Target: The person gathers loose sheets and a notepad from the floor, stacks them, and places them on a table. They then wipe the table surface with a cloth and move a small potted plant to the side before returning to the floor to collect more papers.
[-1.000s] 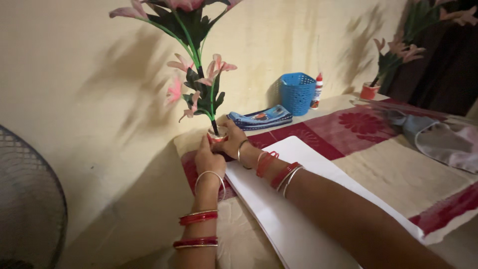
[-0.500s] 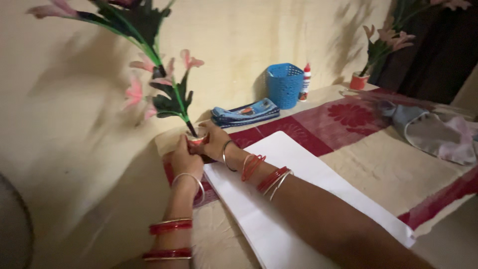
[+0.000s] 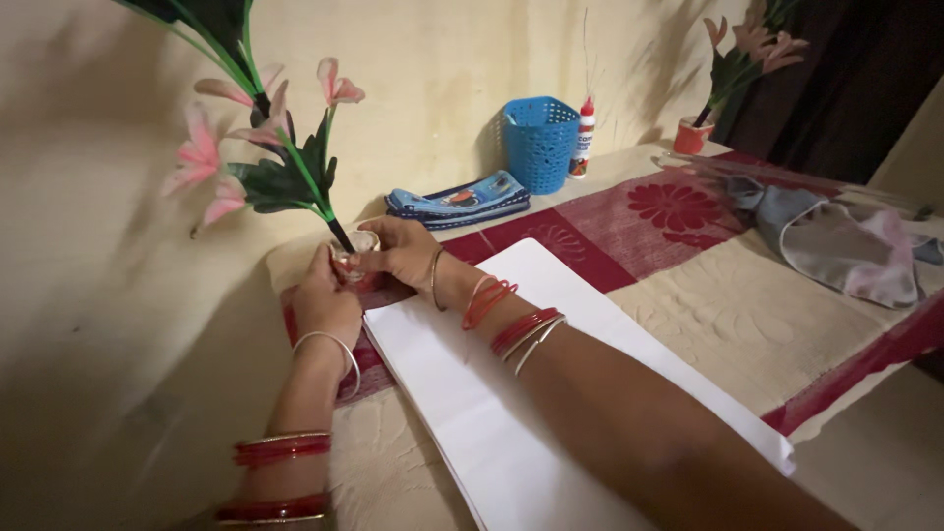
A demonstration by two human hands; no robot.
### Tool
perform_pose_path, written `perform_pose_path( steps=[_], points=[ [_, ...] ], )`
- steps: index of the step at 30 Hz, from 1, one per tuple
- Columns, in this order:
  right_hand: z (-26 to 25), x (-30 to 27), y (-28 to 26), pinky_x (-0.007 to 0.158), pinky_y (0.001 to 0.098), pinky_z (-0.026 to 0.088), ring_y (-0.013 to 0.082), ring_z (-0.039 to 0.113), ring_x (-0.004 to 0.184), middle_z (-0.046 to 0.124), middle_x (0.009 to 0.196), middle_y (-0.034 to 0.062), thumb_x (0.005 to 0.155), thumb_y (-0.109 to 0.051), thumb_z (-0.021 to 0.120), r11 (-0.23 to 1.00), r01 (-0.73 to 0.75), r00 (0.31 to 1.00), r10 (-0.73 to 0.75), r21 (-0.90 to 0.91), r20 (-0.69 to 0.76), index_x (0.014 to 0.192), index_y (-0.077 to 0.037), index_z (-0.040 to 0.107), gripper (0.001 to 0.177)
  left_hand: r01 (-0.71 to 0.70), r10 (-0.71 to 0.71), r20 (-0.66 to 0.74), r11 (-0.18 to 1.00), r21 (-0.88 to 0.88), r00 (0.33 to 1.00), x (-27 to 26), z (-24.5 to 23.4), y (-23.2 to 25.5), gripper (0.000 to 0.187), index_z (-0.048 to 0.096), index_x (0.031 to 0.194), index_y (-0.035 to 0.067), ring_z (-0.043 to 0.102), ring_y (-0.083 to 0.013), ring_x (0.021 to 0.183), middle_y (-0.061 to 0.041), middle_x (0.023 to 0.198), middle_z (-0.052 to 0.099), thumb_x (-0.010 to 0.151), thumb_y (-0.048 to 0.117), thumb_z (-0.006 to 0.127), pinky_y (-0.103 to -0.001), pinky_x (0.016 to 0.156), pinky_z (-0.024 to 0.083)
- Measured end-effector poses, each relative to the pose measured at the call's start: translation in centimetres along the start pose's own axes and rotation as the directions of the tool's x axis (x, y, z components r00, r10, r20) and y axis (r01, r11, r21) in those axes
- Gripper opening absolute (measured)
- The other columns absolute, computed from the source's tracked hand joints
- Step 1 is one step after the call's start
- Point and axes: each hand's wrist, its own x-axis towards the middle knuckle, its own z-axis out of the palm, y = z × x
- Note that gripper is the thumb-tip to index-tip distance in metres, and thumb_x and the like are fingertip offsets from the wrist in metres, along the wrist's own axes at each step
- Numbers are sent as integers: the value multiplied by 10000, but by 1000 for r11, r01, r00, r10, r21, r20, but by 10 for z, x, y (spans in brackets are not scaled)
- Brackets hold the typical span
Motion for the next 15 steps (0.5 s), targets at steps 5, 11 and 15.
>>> perform_pose_path(
  steps=[5,11,15],
  points=[
    [-5,5,7,870,311,586,193,716,974,753,1060,114,782,-48,854,998,-21,998,18,-59,-56,1194,64,658,470,137,-148,43,972,192,988,1,0,1,540,537,1387,6,720,-286,1021,-195,1105,730,875,71,696,-357,871,541],
    [-4,-1,0,907,301,565,185,717,1020,752,1114,109,828,-82,795,996,-25,999,23,-83,-34,1247,39,659,457,64,-56,-48,980,186,997,23,15,-15,661,483,1378,20,725,-272,1006,-175,1107,715,786,83,770,-367,845,573],
    [-7,5,14,962,307,549,212,701,1090,730,1191,139,828,-40,761,1000,-7,997,5,-24,-71,1308,58,625,509,49,-26,-121,980,192,992,34,24,-32,666,499,1342,44,724,-303,992,-196,1086,710,743,58,790,-383,850,568]
  ],
)
